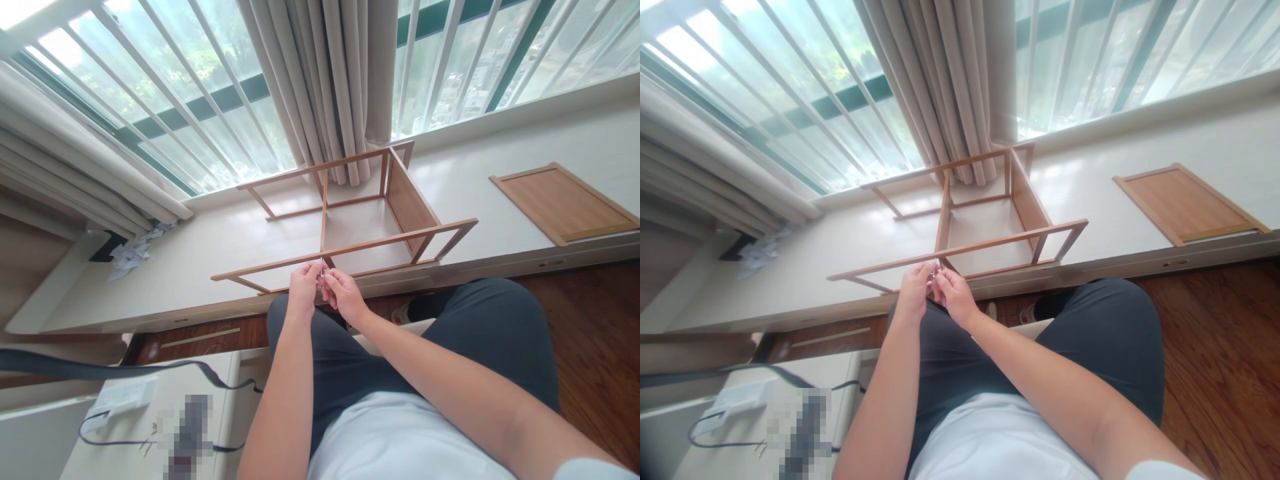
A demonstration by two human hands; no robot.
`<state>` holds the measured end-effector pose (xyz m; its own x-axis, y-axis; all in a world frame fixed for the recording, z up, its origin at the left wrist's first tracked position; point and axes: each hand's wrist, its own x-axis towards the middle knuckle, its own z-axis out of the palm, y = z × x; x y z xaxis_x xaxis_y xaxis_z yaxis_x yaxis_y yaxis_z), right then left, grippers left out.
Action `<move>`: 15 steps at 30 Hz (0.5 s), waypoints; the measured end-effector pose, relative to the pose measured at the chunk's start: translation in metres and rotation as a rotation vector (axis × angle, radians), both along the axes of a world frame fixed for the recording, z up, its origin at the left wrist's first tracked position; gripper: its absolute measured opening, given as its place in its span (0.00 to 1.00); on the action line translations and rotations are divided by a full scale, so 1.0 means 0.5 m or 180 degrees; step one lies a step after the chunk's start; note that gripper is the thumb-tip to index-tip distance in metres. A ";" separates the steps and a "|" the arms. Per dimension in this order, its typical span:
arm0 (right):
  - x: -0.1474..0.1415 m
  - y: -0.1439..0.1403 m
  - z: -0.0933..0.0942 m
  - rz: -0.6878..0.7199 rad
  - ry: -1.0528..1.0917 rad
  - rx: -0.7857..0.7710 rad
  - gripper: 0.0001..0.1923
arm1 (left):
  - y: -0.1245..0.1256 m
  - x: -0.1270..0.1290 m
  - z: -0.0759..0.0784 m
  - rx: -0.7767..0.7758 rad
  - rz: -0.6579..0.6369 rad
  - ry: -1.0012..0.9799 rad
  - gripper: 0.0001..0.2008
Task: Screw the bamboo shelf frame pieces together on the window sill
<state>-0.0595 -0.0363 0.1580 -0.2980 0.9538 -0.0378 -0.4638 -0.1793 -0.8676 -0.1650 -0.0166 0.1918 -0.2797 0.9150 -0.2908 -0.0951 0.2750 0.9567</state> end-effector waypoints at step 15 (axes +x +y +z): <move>-0.003 0.006 -0.016 0.0417 0.0834 -0.0570 0.16 | -0.006 0.001 0.004 -0.0061 -0.0190 -0.0127 0.16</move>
<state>-0.0612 -0.0331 0.1499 -0.4393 0.8919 -0.1070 -0.6297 -0.3907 -0.6715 -0.1645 -0.0197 0.1939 -0.2125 0.9238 -0.3184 -0.1160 0.2997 0.9469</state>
